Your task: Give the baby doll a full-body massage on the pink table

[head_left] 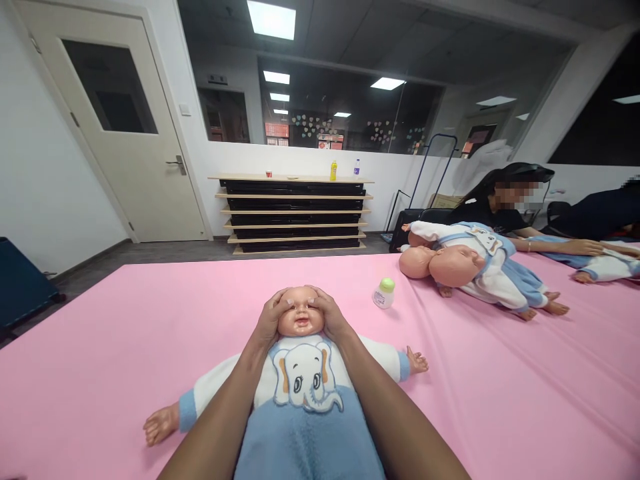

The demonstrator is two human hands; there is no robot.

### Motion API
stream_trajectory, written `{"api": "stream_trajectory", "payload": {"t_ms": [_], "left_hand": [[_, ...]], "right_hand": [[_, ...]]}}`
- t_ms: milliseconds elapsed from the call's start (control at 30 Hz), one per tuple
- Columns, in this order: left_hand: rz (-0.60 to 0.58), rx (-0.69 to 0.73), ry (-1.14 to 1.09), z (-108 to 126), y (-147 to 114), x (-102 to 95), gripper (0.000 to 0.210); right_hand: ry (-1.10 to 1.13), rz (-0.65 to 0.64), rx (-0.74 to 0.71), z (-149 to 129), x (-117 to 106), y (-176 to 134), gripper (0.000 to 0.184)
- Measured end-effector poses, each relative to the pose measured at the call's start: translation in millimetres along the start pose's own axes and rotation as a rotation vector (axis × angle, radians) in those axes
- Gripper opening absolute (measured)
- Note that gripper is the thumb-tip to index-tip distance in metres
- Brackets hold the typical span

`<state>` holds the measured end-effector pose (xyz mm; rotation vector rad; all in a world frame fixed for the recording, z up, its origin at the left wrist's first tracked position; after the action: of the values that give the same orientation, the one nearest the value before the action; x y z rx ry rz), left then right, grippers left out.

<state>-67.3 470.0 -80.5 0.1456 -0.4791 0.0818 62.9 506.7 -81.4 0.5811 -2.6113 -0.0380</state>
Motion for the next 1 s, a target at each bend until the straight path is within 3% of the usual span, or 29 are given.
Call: {"api": "stream_trajectory", "payload": {"t_ms": [267,767,1000], "left_hand": [[0.006,-0.012,0.041,-4.7,4.4,-3.5,0.063],[-0.029,-0.005,-0.065,-0.1,-0.4,3.8,0.044],[-0.016,-0.02,0.048,-5.6,3.1,-1.3,0.056]], "right_hand": [[-0.057,-0.03,0.022,5.2,0.7,0.6,0.056],[0.11,-0.032,0.063,2.1,3.9,-0.7,0.05],[0.002,-0.041,0.058,8.1,2.6,1.5,0.054]]}}
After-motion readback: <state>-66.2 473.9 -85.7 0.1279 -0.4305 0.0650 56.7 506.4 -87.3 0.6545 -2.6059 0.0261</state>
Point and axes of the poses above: each hand's wrist, its own y-axis towards the middle knuckle, its own x-axis out of the palm, z = x × y, the point moved 9 cm from there along y, towards the middle knuckle, and after that the axes turned 1 degree about -y, right-handed, at the moved point
